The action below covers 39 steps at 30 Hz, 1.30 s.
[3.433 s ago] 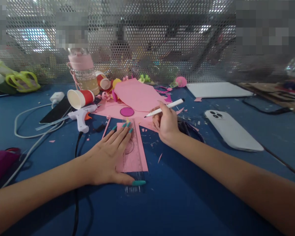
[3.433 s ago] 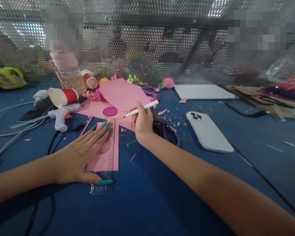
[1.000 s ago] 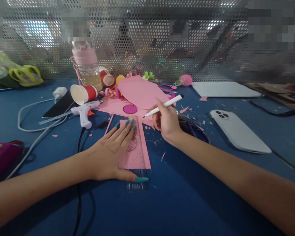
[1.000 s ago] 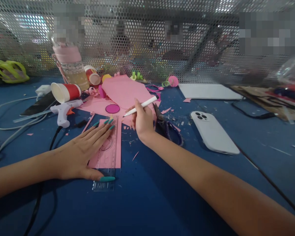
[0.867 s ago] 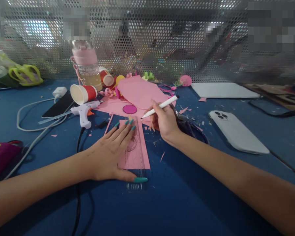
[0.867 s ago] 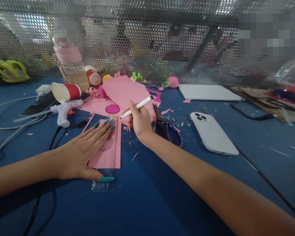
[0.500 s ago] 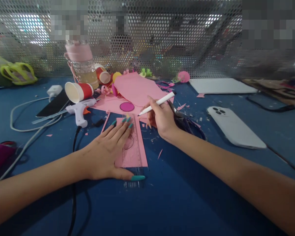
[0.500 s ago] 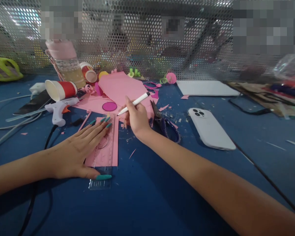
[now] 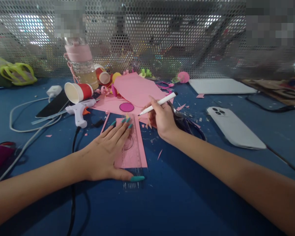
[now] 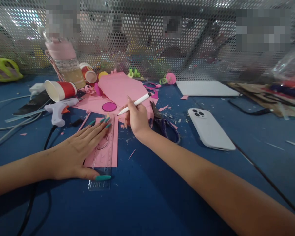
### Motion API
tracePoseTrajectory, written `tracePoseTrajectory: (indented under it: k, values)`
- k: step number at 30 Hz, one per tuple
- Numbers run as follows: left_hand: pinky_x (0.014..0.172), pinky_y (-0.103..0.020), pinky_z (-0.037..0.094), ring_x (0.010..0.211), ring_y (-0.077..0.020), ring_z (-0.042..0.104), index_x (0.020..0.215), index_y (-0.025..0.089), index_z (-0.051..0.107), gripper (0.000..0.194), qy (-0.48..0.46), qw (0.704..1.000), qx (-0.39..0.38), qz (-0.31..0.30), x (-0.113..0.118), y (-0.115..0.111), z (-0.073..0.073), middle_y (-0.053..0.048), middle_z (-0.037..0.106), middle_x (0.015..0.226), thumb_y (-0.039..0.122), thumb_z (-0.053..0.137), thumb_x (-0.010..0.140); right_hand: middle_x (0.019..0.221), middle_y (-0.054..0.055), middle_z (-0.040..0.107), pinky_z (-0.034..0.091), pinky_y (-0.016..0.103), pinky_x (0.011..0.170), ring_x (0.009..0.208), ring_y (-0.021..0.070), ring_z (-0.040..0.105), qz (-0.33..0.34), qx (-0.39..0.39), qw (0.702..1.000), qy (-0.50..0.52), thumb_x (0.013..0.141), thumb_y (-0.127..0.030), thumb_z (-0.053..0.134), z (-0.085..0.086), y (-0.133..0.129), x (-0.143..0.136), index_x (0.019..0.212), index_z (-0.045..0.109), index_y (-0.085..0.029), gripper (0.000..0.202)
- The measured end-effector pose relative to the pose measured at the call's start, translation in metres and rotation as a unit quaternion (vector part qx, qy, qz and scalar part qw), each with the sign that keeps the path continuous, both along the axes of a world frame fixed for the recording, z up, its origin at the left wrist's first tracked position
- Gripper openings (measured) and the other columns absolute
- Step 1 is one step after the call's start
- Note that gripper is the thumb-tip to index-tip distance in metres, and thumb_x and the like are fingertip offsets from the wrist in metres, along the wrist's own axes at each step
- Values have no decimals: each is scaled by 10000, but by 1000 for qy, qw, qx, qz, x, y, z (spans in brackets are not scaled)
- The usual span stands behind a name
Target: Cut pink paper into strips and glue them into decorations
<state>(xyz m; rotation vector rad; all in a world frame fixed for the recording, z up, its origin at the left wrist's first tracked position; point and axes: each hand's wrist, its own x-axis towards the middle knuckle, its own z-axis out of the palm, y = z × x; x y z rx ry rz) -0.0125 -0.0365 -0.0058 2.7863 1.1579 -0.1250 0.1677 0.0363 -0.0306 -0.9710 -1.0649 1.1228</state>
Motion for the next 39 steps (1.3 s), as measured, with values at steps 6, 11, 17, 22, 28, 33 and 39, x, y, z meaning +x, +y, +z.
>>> tracePoseTrajectory:
  k: [6,11,17,22,28,33,39]
  values:
    - [1079,-449,106,1348,-328,56,1408,68,98,1088,-16,1000,9,-7,-1,1,-1,-180,58,1471,810,301,640,319,-91,385,238,146,206,220,36,323,-14,-3,1000,-5,808,-368,488,0,0,0,549,513,-191,314]
    - [1081,-451,95,1348,-327,52,1404,47,102,1101,-7,1000,2,-3,0,1,0,-190,61,1468,814,293,638,321,-89,384,237,151,201,216,36,326,-7,6,1000,4,821,-355,479,1,0,1,547,513,-184,324]
    - [1081,-436,83,1349,-318,68,1409,77,98,1073,-15,1000,17,-12,-1,1,-3,-188,102,1468,810,280,648,358,-94,414,316,151,243,252,41,381,18,-4,1000,0,803,-410,519,1,-1,0,606,508,-193,293]
    - [1079,-439,95,1349,-320,65,1409,75,99,1088,-12,1000,18,-10,-2,1,-4,-187,80,1469,815,292,636,405,-73,464,317,152,236,295,53,437,39,7,996,-75,779,-450,548,-1,-4,-1,613,469,-199,311]
    - [1080,-442,93,1349,-321,48,1402,53,130,1093,-16,1000,16,-3,-3,0,-5,-184,87,1467,820,275,636,407,-73,466,312,158,234,291,52,431,32,9,993,-109,774,-473,549,-2,-5,-2,613,448,-205,329]
    - [1075,-465,102,1347,-330,58,1403,50,113,1102,-12,1000,0,-3,-2,0,-3,-196,97,1463,818,292,633,413,-70,470,315,153,235,296,52,437,30,5,993,-112,780,-470,541,-2,-5,-2,616,458,-200,327]
    - [1077,-472,91,1347,-335,42,1399,34,117,1110,-6,1000,-3,1,-1,0,-1,-195,81,1464,819,289,633,406,-64,465,310,159,232,297,59,437,32,4,995,-93,804,-435,520,-2,-4,-1,601,450,-201,318]
